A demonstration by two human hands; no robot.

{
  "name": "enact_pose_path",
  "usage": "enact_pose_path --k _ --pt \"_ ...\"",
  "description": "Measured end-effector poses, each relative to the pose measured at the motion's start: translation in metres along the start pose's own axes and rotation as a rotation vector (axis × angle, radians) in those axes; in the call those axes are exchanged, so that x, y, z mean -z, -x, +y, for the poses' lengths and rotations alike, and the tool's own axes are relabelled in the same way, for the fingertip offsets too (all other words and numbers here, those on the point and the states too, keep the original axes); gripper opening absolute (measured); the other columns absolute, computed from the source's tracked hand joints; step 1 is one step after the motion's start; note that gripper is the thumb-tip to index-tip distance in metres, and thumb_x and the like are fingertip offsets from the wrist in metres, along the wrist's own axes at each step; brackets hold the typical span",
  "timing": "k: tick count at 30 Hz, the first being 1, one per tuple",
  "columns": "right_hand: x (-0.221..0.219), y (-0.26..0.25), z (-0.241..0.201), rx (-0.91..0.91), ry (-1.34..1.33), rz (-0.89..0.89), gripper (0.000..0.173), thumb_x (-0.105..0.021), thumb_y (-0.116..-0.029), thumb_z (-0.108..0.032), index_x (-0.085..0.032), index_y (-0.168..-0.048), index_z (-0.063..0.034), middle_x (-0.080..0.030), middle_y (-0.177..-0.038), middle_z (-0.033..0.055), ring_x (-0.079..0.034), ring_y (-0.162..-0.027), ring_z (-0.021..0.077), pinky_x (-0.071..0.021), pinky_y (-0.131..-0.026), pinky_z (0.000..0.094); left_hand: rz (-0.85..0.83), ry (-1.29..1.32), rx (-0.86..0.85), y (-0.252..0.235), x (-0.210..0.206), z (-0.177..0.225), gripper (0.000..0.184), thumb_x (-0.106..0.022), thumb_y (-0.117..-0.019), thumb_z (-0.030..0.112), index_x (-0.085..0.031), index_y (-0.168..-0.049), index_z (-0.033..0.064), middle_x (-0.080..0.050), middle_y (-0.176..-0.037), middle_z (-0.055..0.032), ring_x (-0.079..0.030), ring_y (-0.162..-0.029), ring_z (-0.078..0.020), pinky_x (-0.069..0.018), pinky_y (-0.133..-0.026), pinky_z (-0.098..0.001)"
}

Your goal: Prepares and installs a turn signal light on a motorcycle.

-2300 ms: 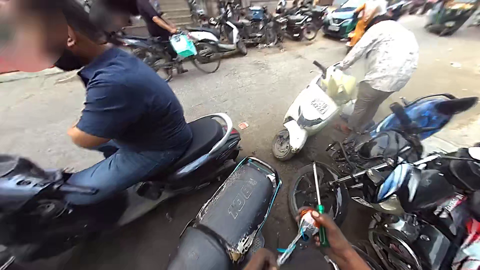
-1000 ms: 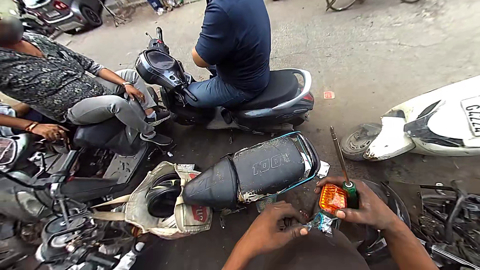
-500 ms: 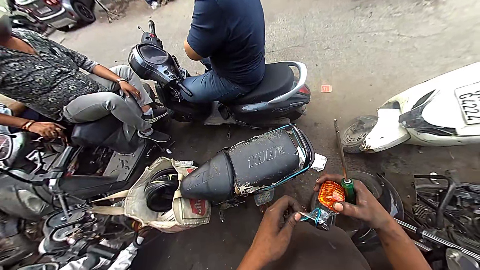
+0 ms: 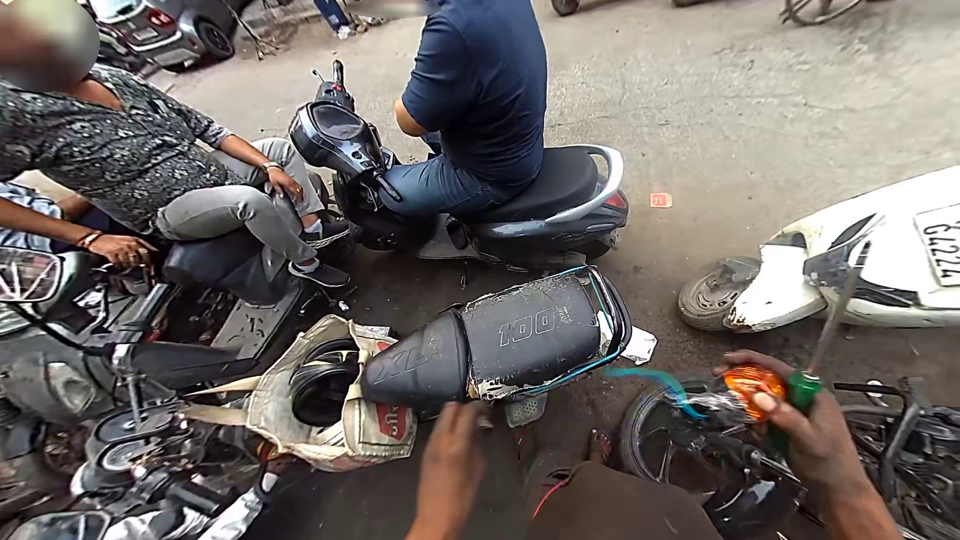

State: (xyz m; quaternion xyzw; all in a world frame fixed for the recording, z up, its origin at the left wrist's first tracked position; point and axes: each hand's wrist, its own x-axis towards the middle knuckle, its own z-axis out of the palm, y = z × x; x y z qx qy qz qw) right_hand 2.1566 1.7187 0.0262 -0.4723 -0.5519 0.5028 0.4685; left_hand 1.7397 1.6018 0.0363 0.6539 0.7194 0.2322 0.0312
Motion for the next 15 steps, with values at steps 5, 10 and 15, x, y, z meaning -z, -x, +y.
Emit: enact_pose_path --k 5,10,15 --pt "0.025 -0.004 -0.007 0.076 -0.035 -0.039 0.07 -0.075 -0.078 -0.067 -0.068 -0.127 -0.0187 -0.076 -0.106 0.0057 -0.07 -0.071 0.0106 -0.055 -0.051 0.0226 -0.244 -0.075 0.104 0.005 0.008 -0.045 0.024 -0.054 -0.1006 0.014 -0.075 -0.112 0.0086 -0.068 -0.123 -0.0186 -0.061 -0.117 -0.0456 -0.0479 -0.096 -0.0668" --pt "-0.007 -0.006 -0.014 0.195 -0.047 -0.148 0.071 -0.075 -0.0802 -0.066 -0.066 -0.131 -0.0183 -0.072 -0.117 0.0056 -0.07 -0.091 0.0137 -0.0601 -0.072 0.0264 -0.204 0.354 0.033 -0.008 -0.017 0.042 0.033 -0.051 -0.1054 0.031 -0.073 -0.119 0.011 -0.071 -0.119 -0.0074 -0.068 -0.111 -0.0224 -0.0576 -0.094 -0.0459" --pt "-0.029 -0.005 -0.018 0.268 -0.025 -0.26 0.066 -0.077 -0.0835 -0.057 -0.064 -0.135 -0.0167 -0.07 -0.124 0.0093 -0.069 -0.106 0.0214 -0.0601 -0.089 0.0351 -0.329 0.924 0.043 -0.026 -0.029 0.11 0.046 -0.043 -0.1089 0.043 -0.07 -0.122 0.0079 -0.072 -0.117 -0.0043 -0.069 -0.103 -0.0155 -0.0609 -0.086 -0.0362"
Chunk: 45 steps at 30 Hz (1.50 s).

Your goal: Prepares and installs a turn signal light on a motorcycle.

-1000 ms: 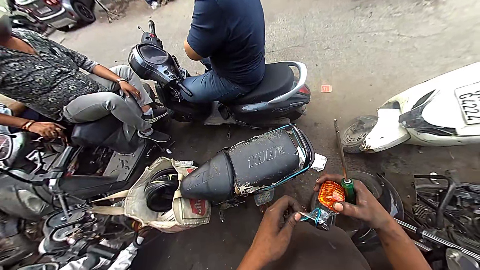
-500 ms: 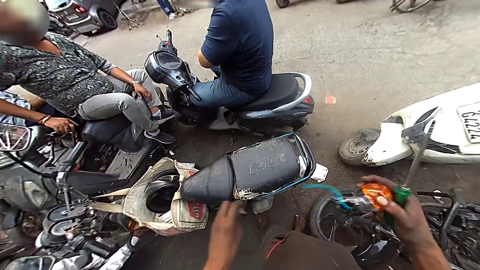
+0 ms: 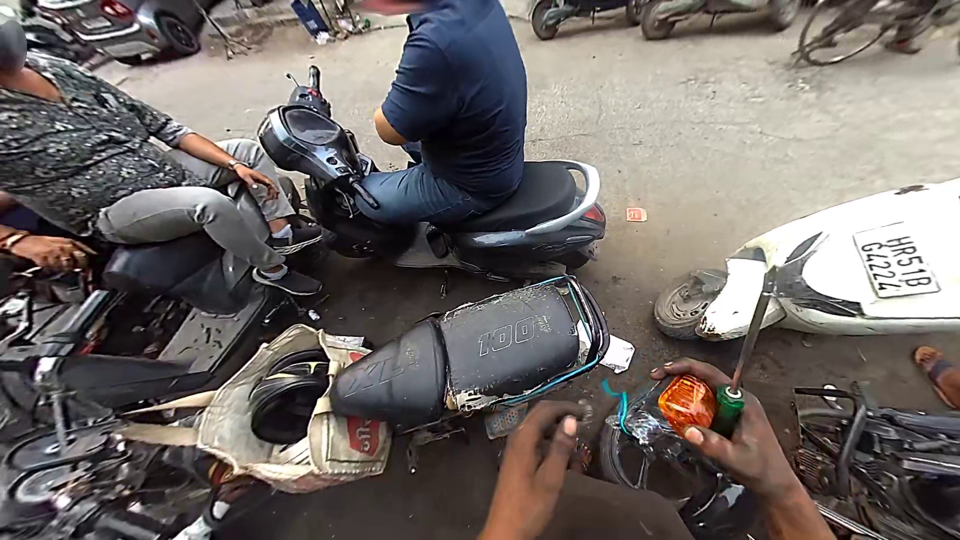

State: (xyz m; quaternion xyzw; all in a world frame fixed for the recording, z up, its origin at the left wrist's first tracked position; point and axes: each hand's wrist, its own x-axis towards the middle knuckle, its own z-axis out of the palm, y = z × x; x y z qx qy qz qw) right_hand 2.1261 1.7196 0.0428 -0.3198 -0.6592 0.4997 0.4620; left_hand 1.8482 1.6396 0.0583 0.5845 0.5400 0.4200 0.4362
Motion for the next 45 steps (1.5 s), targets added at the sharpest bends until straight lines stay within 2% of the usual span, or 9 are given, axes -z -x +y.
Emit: enact_pose_path --k 7,10,13,17,23,29,35,40,45 --pt "-0.008 0.001 -0.002 0.023 -0.017 -0.131 0.067 -0.085 -0.0807 -0.045 -0.063 -0.136 -0.0143 -0.066 -0.13 0.0107 -0.067 -0.113 0.0241 -0.0605 -0.093 0.039 -0.108 0.664 0.323 -0.039 -0.022 0.003 0.05 -0.055 -0.1045 0.029 -0.048 -0.143 -0.0036 -0.07 -0.124 -0.0218 -0.068 -0.116 -0.0316 -0.0551 -0.101 -0.0451" --pt "-0.009 0.004 0.001 0.01 -0.001 -0.137 0.066 -0.086 -0.0801 -0.045 -0.064 -0.135 -0.0163 -0.065 -0.132 0.0091 -0.067 -0.111 0.0221 -0.0606 -0.09 0.0368 -0.03 0.947 0.324 -0.042 -0.023 0.008 0.056 -0.064 -0.0978 0.025 -0.046 -0.145 -0.0001 -0.07 -0.116 -0.0238 -0.071 -0.106 -0.0319 -0.0567 -0.097 -0.0442" --pt "-0.009 0.006 0.004 -0.003 -0.011 -0.126 0.066 -0.087 -0.0794 -0.044 -0.064 -0.135 -0.0155 -0.065 -0.133 0.0097 -0.066 -0.114 0.0229 -0.0601 -0.091 0.0371 -0.133 0.556 -0.006 -0.041 -0.017 0.002 0.056 -0.06 -0.1031 0.032 -0.047 -0.142 -0.0056 -0.071 -0.12 -0.0188 -0.069 -0.111 -0.0287 -0.0564 -0.099 -0.044" --pt "-0.01 0.005 0.003 0.011 -0.062 -0.108 0.066 -0.088 -0.0783 -0.042 -0.064 -0.133 -0.0152 -0.065 -0.132 0.0107 -0.064 -0.118 0.0249 -0.0591 -0.095 0.0379 -0.244 -0.116 -0.135 -0.034 -0.012 0.001 0.039 -0.045 -0.1093 0.037 -0.069 -0.128 0.0114 -0.072 -0.12 -0.0006 -0.066 -0.111 -0.0128 -0.0552 -0.099 -0.0379" --pt "-0.01 0.003 -0.001 0.033 -0.037 -0.152 0.057 -0.09 -0.0777 -0.032 -0.064 -0.128 -0.0236 -0.058 -0.143 0.0087 -0.058 -0.129 0.0263 -0.0566 -0.101 0.0392 -0.349 -0.06 0.104 -0.03 0.007 0.004 0.039 -0.047 -0.1088 0.038 -0.067 -0.133 0.0151 -0.07 -0.114 -0.0028 -0.069 -0.087 -0.0114 -0.0602 -0.078 -0.0314" --pt "-0.011 0.003 0.0 0.042 -0.057 -0.172 0.061 -0.09 -0.0779 -0.024 -0.061 -0.132 -0.0273 -0.058 -0.144 0.0112 -0.06 -0.128 0.0313 -0.0578 -0.099 0.0423 -0.138 -0.151 -0.106 -0.023 0.002 0.009 0.035 -0.067 -0.098 0.045 -0.075 -0.122 0.021 -0.067 -0.125 0.0029 -0.061 -0.12 -0.0127 -0.0533 -0.103 -0.0378" --pt "-0.018 0.01 0.005 0.091 0.031 -0.152 0.062 -0.091 -0.0768 -0.026 -0.062 -0.131 -0.0299 -0.058 -0.144 0.0084 -0.055 -0.133 0.03 -0.0527 -0.108 0.0447 0.052 -0.353 -0.188 -0.018 -0.014 0.018 0.014 -0.067 -0.0982 0.03 -0.077 -0.099 0.0201 -0.07 -0.108 0.0049 -0.062 -0.108 -0.0116 -0.0526 -0.095 -0.0333" --pt "-0.028 0.011 0.01 0.048 0.115 -0.098 0.057 -0.091 -0.0777 -0.031 -0.062 -0.126 -0.0235 -0.061 -0.14 0.0097 -0.059 -0.13 0.0298 -0.0548 -0.105 0.0448 0.069 -0.601 -0.176 -0.02 -0.024 0.021 0.019 -0.052 -0.1038 0.023 -0.067 -0.101 0.0129 -0.064 -0.094 -0.002 -0.063 -0.094 -0.0183 -0.0543 -0.085 -0.0328" --pt "-0.05 0.018 0.01 -0.062 0.13 0.01 0.061 -0.089 -0.0783 -0.035 -0.059 -0.128 -0.017 -0.062 -0.137 0.0086 -0.06 -0.127 0.0246 -0.0559 -0.103 0.0415 0.048 -0.798 -0.104 -0.019 -0.029 0.032 0.015 -0.055 -0.1006 0.017 -0.067 -0.103 0.0085 -0.066 -0.098 -0.0084 -0.067 -0.096 -0.0258 -0.0583 -0.083 -0.0382"
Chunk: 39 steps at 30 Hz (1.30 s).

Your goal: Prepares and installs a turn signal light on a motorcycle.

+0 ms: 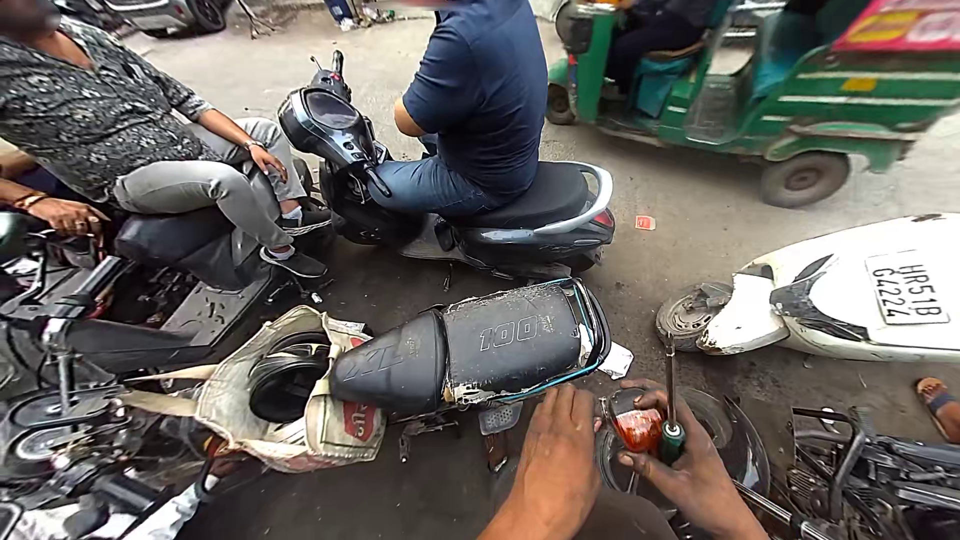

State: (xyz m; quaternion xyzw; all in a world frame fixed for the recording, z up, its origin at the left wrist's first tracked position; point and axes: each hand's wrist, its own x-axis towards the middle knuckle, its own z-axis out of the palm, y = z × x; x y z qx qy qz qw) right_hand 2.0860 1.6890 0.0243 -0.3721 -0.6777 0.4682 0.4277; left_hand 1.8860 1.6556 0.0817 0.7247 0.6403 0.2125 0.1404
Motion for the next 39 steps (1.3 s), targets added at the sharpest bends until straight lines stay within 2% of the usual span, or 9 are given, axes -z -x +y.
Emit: enact_pose_path --k 6,8,11,15,18,22,28,34,39 --pt "-0.023 0.001 0.008 -0.057 -0.021 0.076 0.063 -0.088 -0.0785 -0.031 -0.055 -0.129 -0.0121 -0.063 -0.135 0.0099 -0.062 -0.125 0.0221 -0.0575 -0.1 0.0372 0.003 -0.164 0.008 0.006 -0.002 -0.001 0.011 -0.062 -0.0928 0.011 -0.068 -0.101 0.0077 -0.067 -0.098 -0.0102 -0.069 -0.094 -0.0286 -0.059 -0.078 -0.0411" --pt "-0.024 0.001 0.012 -0.043 -0.094 0.063 0.063 -0.088 -0.0789 -0.028 -0.054 -0.129 -0.0121 -0.061 -0.138 0.0116 -0.061 -0.126 0.0248 -0.0574 -0.1 0.0393 -0.009 -0.125 0.008 0.009 -0.001 -0.006 0.011 -0.06 -0.0955 0.014 -0.068 -0.101 0.0093 -0.067 -0.098 -0.0087 -0.068 -0.094 -0.0276 -0.0587 -0.077 -0.0409" --pt "-0.017 0.0 0.015 0.083 -0.144 0.028 0.059 -0.087 -0.0807 -0.025 -0.054 -0.13 -0.0216 -0.056 -0.145 0.0097 -0.055 -0.135 0.026 -0.0529 -0.107 0.0398 -0.039 0.132 0.06 0.01 0.009 -0.02 0.022 -0.051 -0.1038 0.028 -0.068 -0.105 0.0136 -0.065 -0.096 -0.0027 -0.064 -0.093 -0.0207 -0.0558 -0.082 -0.0395" --pt "-0.002 -0.007 0.007 0.293 -0.064 -0.025 0.061 -0.088 -0.0812 -0.023 -0.056 -0.132 -0.0319 -0.053 -0.147 0.0042 -0.052 -0.137 0.0254 -0.0497 -0.111 0.041 0.099 0.339 0.035 0.008 0.023 -0.025 0.024 -0.056 -0.103 0.034 -0.072 -0.11 0.0177 -0.067 -0.101 0.0042 -0.063 -0.095 -0.0094 -0.0547 -0.083 -0.0284" --pt "0.0 -0.011 0.0 0.356 -0.033 -0.071 0.06 -0.088 -0.0811 -0.022 -0.056 -0.131 -0.0314 -0.052 -0.147 0.0027 -0.052 -0.137 0.0236 -0.0492 -0.112 0.0405 0.149 0.319 -0.026 0.006 0.026 -0.018 0.023 -0.062 -0.1004 0.035 -0.075 -0.111 0.0193 -0.07 -0.108 0.0036 -0.063 -0.103 -0.0112 -0.0545 -0.088 -0.0299" --pt "-0.003 -0.014 -0.003 0.44 0.006 -0.102 0.06 -0.087 -0.0818 -0.02 -0.056 -0.132 -0.0311 -0.051 -0.148 0.0017 -0.053 -0.136 0.0219 -0.0505 -0.112 0.0388 0.19 0.221 -0.051 0.007 0.022 -0.014 0.019 -0.066 -0.0974 0.032 -0.076 -0.11 0.0219 -0.07 -0.107 0.004 -0.064 -0.1 -0.0127 -0.054 -0.086 -0.0319" --pt "0.005 -0.013 -0.013 0.533 0.124 -0.163 0.053 -0.082 -0.0861 -0.019 -0.056 -0.132 -0.0297 -0.052 -0.147 0.0015 -0.055 -0.133 0.0209 -0.052 -0.109 0.038 0.114 0.333 -0.017 0.01 0.033 -0.015 0.018 -0.069 -0.0964 0.03 -0.078 -0.11 0.0219 -0.07 -0.102 0.0043 -0.064 -0.097 -0.0097 -0.0549 -0.085 -0.0273" --pt "0.014 -0.014 -0.018 0.553 0.16 -0.249 0.049 -0.079 -0.0878 -0.019 -0.056 -0.131 -0.0297 -0.053 -0.146 0.0029 -0.056 -0.132 0.0209 -0.0528 -0.107 0.0371 0.142 0.245 -0.165 0.009 0.037 -0.019 0.014 -0.066 -0.0985 0.027 -0.078 -0.102 0.0218 -0.072 -0.098 0.0063 -0.065 -0.095 -0.0106 -0.054 -0.082 -0.0311" --pt "0.012 -0.011 -0.018 0.543 0.165 -0.268 0.049 -0.079 -0.0881 -0.019 -0.056 -0.131 -0.0298 -0.053 -0.146 0.0029 -0.055 -0.132 0.0206 -0.0521 -0.107 0.0365 0.064 0.191 -0.202 0.005 0.04 -0.019 0.015 -0.062 -0.1001 0.026 -0.073 -0.1 0.015 -0.069 -0.097 -0.0003 -0.065 -0.094 -0.0149 -0.0552 -0.082 -0.0315"
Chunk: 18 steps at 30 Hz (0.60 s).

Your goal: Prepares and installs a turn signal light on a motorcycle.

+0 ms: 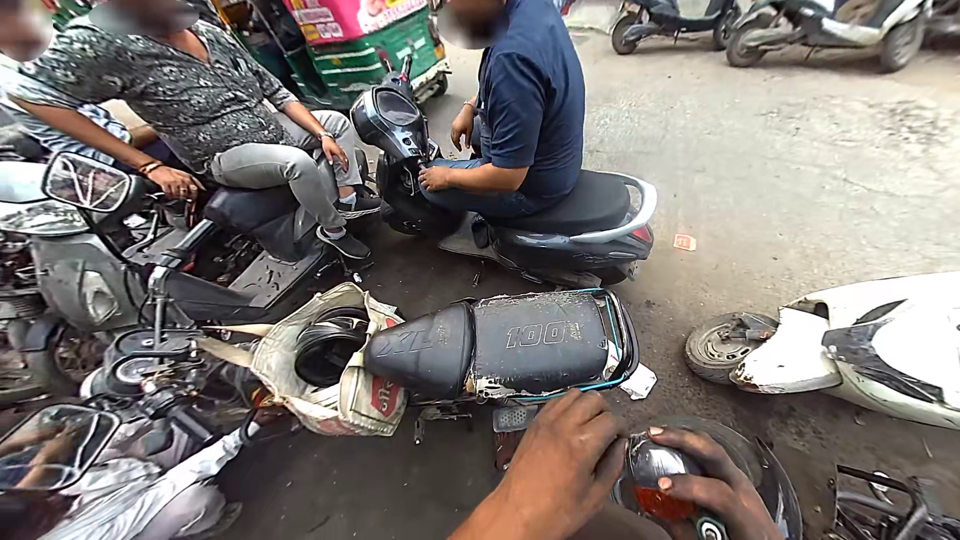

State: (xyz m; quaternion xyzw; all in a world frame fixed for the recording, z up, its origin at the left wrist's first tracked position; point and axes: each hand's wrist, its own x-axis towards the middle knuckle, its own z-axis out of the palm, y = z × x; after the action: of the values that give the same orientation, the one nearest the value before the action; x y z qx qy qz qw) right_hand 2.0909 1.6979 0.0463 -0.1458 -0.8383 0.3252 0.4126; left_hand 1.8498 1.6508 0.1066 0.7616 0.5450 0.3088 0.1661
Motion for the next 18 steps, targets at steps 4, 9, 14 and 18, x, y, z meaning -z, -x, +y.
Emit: enact_pose_path --k 4,9,14,18 --pt "-0.004 0.002 -0.001 -0.017 -0.008 -0.018 0.051 -0.081 -0.0867 -0.02 -0.057 -0.13 -0.0301 -0.053 -0.147 0.0028 -0.057 -0.13 0.0198 -0.0525 -0.106 0.0358 -0.132 -0.068 0.026 -0.002 0.002 0.0 0.018 -0.057 -0.1016 0.026 -0.068 -0.1 0.0119 -0.065 -0.097 -0.0053 -0.064 -0.092 -0.0204 -0.0544 -0.079 -0.0358" --pt "-0.007 -0.004 -0.007 -0.049 -0.109 -0.041 0.055 -0.084 -0.0849 -0.021 -0.055 -0.131 -0.0298 -0.051 -0.148 0.0018 -0.055 -0.133 0.0194 -0.0514 -0.109 0.0371 -0.184 -0.036 0.161 0.002 0.006 -0.007 0.019 -0.054 -0.1003 0.024 -0.066 -0.102 0.0097 -0.064 -0.096 -0.0075 -0.065 -0.092 -0.0212 -0.0551 -0.08 -0.0366" --pt "-0.017 -0.004 -0.022 -0.058 -0.398 0.024 0.061 -0.087 -0.0808 -0.018 -0.057 -0.133 -0.0275 -0.053 -0.147 0.0015 -0.053 -0.136 0.0214 -0.0492 -0.112 0.0406 -0.211 -0.011 0.516 0.003 0.018 -0.041 0.025 -0.053 -0.1016 0.022 -0.067 -0.11 0.0025 -0.066 -0.108 -0.0148 -0.068 -0.094 -0.0275 -0.0589 -0.084 -0.0468" --pt "-0.012 -0.012 -0.035 -0.13 -0.548 0.15 0.066 -0.088 -0.0789 -0.026 -0.055 -0.136 -0.0295 -0.057 -0.144 -0.0008 -0.054 -0.135 0.0193 -0.047 -0.114 0.0387 -0.155 0.407 0.563 0.033 0.023 -0.086 0.025 -0.052 -0.1053 0.029 -0.067 -0.112 0.0093 -0.068 -0.098 -0.0039 -0.067 -0.084 -0.0151 -0.0581 -0.077 -0.0358"
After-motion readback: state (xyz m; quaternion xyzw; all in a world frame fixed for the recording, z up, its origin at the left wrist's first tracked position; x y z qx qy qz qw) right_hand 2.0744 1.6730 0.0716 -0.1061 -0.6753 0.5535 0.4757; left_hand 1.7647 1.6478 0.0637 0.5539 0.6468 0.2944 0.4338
